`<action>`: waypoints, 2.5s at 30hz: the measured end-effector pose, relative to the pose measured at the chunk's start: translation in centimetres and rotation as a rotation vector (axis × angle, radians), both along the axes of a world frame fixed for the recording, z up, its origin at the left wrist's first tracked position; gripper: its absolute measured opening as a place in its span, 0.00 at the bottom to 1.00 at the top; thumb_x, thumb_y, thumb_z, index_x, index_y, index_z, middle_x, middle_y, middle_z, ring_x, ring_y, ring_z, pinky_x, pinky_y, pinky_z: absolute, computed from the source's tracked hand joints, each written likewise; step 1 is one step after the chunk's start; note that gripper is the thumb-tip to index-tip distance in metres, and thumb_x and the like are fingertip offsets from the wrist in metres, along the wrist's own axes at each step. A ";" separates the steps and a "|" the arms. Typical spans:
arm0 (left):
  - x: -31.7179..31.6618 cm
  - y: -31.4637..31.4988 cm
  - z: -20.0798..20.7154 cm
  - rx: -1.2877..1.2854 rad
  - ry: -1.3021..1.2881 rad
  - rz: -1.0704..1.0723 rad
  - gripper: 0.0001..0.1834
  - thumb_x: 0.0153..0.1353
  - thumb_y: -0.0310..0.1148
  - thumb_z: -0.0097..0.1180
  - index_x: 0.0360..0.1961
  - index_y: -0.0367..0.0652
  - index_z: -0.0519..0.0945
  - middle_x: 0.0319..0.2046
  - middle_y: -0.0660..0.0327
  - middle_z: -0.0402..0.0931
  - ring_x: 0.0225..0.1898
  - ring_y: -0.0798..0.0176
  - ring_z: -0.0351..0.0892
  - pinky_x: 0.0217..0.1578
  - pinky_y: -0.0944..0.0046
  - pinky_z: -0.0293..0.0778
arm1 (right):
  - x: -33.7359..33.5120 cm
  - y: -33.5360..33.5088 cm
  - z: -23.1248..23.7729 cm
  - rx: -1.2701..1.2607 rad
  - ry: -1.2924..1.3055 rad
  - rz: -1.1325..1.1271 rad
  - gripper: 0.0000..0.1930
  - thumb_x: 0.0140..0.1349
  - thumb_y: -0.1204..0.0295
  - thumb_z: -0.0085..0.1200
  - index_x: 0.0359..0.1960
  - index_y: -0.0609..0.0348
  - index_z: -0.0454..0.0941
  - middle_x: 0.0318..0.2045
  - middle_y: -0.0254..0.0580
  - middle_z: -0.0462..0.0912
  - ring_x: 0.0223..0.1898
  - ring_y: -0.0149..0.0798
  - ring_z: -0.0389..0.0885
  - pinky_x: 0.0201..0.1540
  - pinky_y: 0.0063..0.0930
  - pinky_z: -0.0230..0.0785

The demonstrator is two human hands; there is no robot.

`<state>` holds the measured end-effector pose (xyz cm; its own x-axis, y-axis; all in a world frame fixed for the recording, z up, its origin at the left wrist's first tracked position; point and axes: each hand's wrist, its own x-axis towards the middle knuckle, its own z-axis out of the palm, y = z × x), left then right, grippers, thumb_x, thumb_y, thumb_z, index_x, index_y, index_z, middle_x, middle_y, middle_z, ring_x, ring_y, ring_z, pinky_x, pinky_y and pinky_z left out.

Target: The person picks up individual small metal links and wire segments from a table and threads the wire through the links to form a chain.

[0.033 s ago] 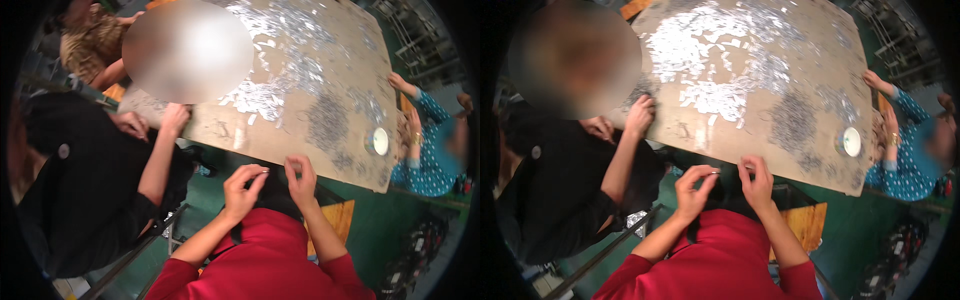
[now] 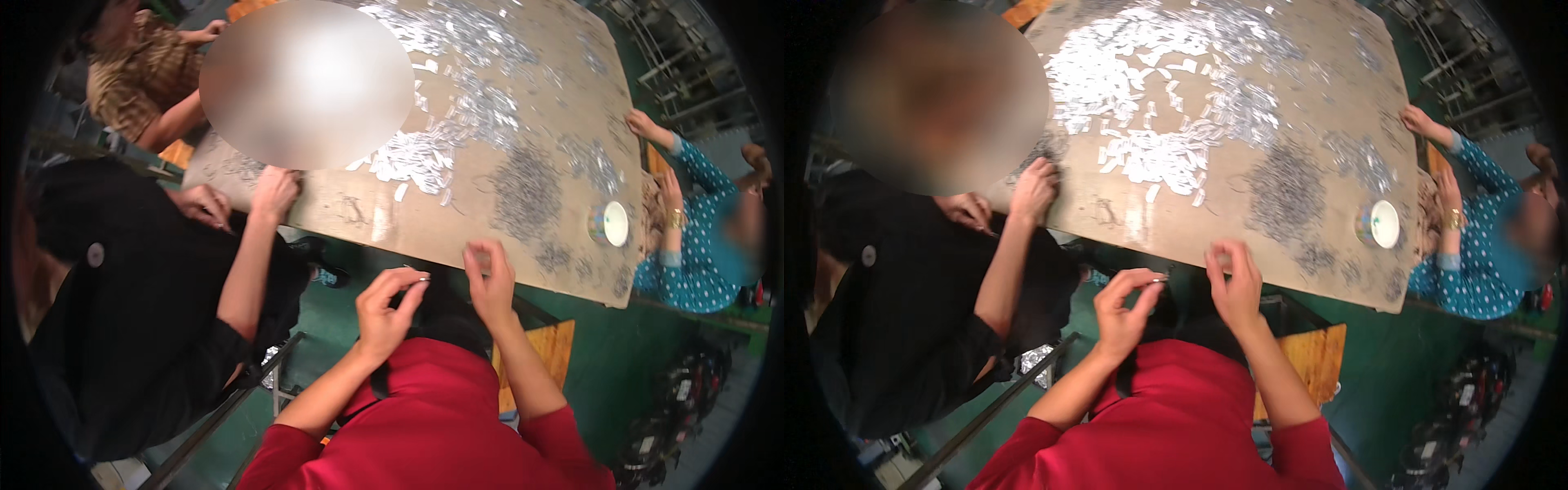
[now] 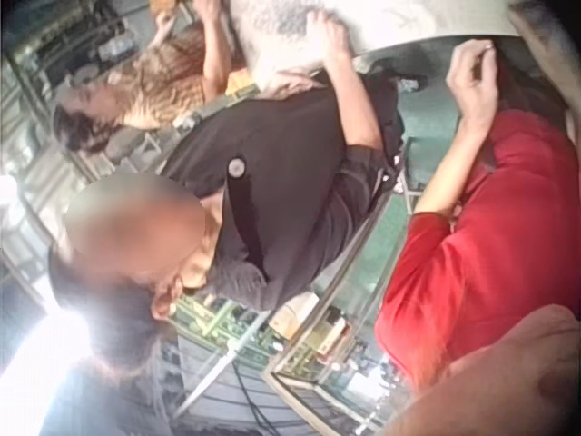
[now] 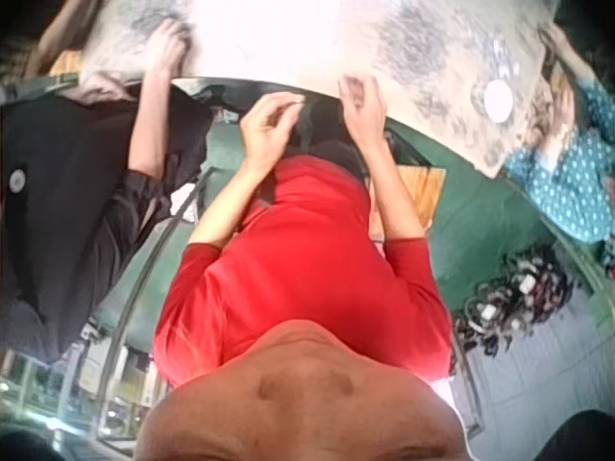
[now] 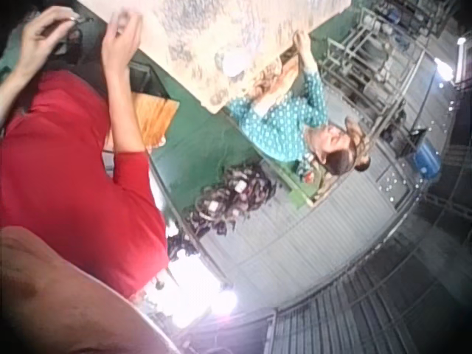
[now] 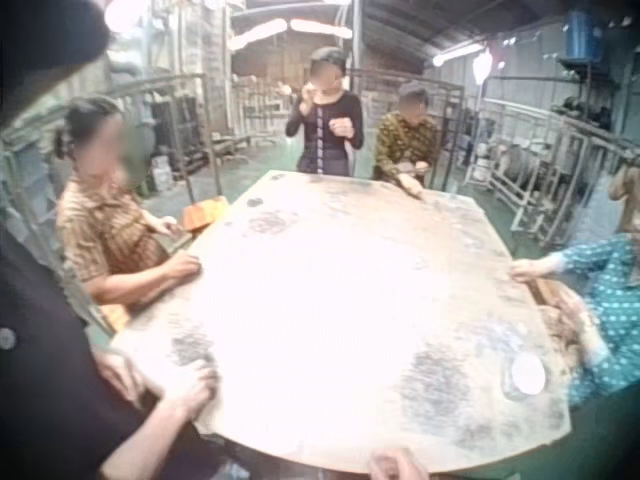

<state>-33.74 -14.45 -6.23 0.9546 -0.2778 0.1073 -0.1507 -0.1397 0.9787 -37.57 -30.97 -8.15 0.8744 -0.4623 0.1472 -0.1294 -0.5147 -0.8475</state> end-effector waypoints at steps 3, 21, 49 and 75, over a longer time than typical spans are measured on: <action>0.2 0.5 -0.1 0.025 -0.008 -0.046 0.07 0.49 0.19 0.59 0.31 0.36 0.79 0.30 0.57 0.78 0.30 0.65 0.77 0.32 0.69 0.72 | 2.5 -4.4 -2.2 -0.208 0.098 -0.026 0.06 0.54 0.75 0.52 0.33 0.61 0.72 0.33 0.43 0.74 0.36 0.46 0.75 0.36 0.32 0.69; -0.2 -0.6 -0.7 0.073 0.043 -0.074 0.08 0.46 0.16 0.58 0.30 0.36 0.78 0.29 0.56 0.77 0.30 0.62 0.76 0.32 0.69 0.71 | 12.9 -15.3 -3.8 -0.763 0.401 0.579 0.04 0.51 0.74 0.54 0.27 0.55 0.71 0.31 0.38 0.71 0.41 0.42 0.70 0.43 0.35 0.61; -2.2 0.4 -1.1 0.009 -0.028 -0.073 0.06 0.49 0.18 0.58 0.30 0.35 0.78 0.29 0.57 0.77 0.27 0.66 0.76 0.29 0.70 0.71 | 9.5 -13.8 -2.1 -0.074 0.315 0.163 0.06 0.51 0.80 0.55 0.33 0.62 0.75 0.26 0.38 0.80 0.26 0.33 0.79 0.29 0.25 0.70; -0.6 0.8 -1.9 -0.044 -0.039 -0.068 0.08 0.49 0.19 0.58 0.33 0.36 0.79 0.30 0.56 0.78 0.27 0.66 0.76 0.29 0.71 0.71 | -1.9 5.1 2.6 0.877 -0.040 0.000 0.08 0.54 0.84 0.54 0.32 0.64 0.66 0.30 0.41 0.77 0.32 0.27 0.77 0.38 0.19 0.71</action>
